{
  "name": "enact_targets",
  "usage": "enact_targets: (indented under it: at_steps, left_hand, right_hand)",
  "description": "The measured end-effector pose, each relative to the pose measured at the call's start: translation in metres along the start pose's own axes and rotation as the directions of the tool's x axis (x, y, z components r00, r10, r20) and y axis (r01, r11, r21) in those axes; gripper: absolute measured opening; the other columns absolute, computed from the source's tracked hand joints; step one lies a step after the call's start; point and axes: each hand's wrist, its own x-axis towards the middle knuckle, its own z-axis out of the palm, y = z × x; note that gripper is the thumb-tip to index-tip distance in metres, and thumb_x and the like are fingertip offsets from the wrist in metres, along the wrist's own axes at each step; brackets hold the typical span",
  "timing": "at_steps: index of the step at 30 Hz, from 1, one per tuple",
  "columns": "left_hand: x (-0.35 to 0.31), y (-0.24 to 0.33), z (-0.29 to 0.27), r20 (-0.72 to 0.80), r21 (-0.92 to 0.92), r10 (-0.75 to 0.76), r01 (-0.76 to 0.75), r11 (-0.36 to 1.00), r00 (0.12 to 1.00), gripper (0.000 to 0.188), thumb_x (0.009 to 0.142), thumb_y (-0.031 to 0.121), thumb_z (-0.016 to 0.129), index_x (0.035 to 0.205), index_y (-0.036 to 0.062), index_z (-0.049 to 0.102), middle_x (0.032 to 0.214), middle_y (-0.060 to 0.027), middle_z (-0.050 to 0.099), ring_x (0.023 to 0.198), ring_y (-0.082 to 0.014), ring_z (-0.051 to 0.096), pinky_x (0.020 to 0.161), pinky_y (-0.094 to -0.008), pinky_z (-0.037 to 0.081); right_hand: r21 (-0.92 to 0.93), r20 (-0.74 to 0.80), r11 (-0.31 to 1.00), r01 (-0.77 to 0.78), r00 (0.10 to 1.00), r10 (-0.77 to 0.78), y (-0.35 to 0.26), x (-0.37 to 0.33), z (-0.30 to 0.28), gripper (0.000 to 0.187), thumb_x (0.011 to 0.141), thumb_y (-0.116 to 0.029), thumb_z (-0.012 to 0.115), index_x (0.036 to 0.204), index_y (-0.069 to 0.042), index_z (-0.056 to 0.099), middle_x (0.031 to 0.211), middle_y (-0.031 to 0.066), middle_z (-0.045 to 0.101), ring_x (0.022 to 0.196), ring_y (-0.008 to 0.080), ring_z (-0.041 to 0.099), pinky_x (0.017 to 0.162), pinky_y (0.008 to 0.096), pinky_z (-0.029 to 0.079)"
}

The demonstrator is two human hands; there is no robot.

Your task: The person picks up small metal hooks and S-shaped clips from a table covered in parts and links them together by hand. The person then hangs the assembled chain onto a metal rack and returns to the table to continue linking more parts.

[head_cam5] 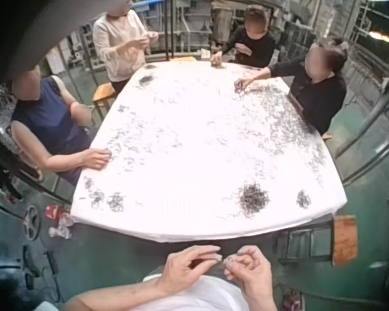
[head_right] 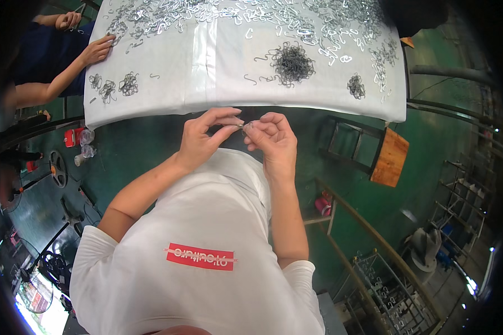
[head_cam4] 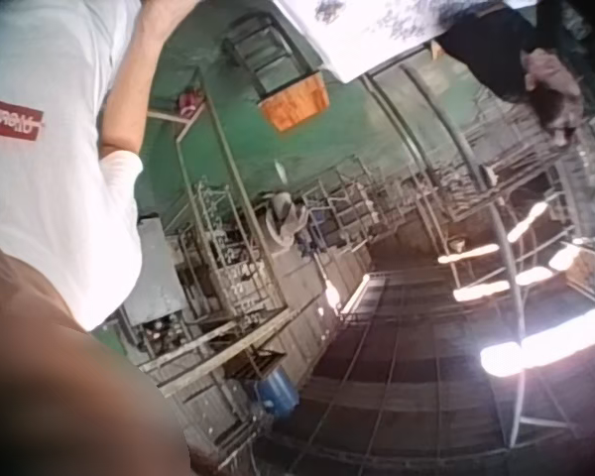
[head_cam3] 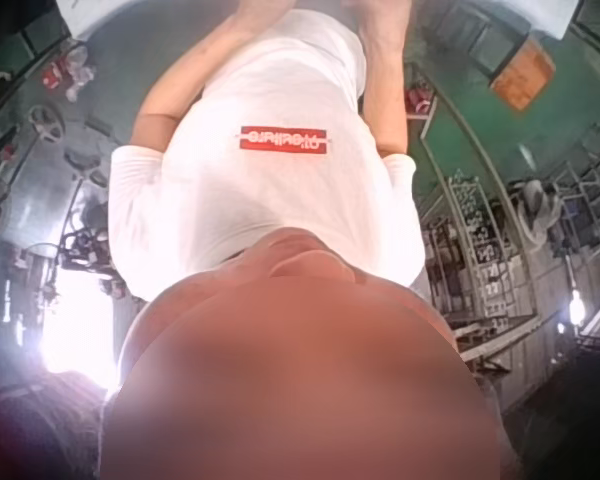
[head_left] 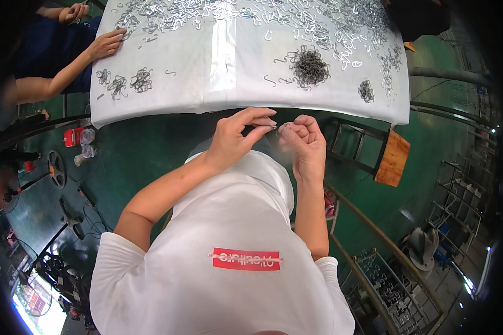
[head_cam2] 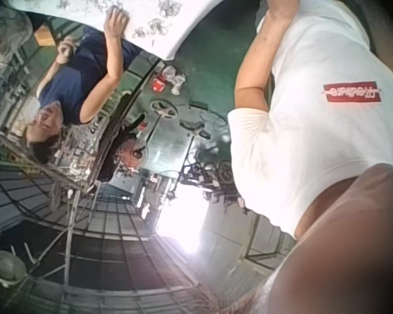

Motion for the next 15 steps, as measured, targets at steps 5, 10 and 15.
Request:
enact_targets:
  at_steps: [5, 10, 15]
  left_hand:
    - [0.002, 0.001, 0.005, -0.026, 0.014, 0.083, -0.082, 0.997, 0.996, 0.030, 0.081, -0.001, 0.067, 0.110, 0.0024, 0.062, 0.092, -0.0094, 0.070, 0.084, -0.0169, 0.069, 0.069, -0.0259, 0.053]
    - [0.006, -0.007, 0.011, 0.008, -0.026, 0.084, -0.084, 0.996, 0.996, 0.031, 0.082, 0.001, 0.067, 0.112, 0.0027, 0.061, 0.097, -0.0094, 0.070, 0.091, -0.0160, 0.068, 0.078, -0.0268, 0.052]
    - [0.067, -0.064, 0.003, -0.087, 0.258, 0.220, -0.192, 0.947, 0.972, 0.020, 0.080, 0.007, 0.068, 0.100, 0.0056, 0.068, 0.098, -0.0100, 0.067, 0.089, -0.0217, 0.063, 0.075, -0.0319, 0.049]
  right_hand:
    - [0.031, -0.087, 0.996, 0.085, 0.993, -0.082, 0.010, 0.001, 0.004, 0.028, 0.081, 0.001, 0.070, 0.101, -0.003, 0.050, 0.089, 0.0106, 0.065, 0.069, 0.0144, 0.064, 0.058, 0.0232, 0.052]
    - [-0.027, -0.169, 0.976, 0.217, 0.961, -0.219, 0.015, 0.002, 0.007, 0.027, 0.082, 0.003, 0.069, 0.098, -0.005, 0.048, 0.088, 0.0117, 0.065, 0.070, 0.0151, 0.063, 0.061, 0.0255, 0.052]
    - [-0.039, -0.142, 0.942, 0.332, 0.932, -0.334, 0.014, 0.001, 0.001, 0.027, 0.083, 0.008, 0.064, 0.096, -0.006, 0.045, 0.089, 0.0126, 0.064, 0.072, 0.0154, 0.062, 0.062, 0.0265, 0.052]
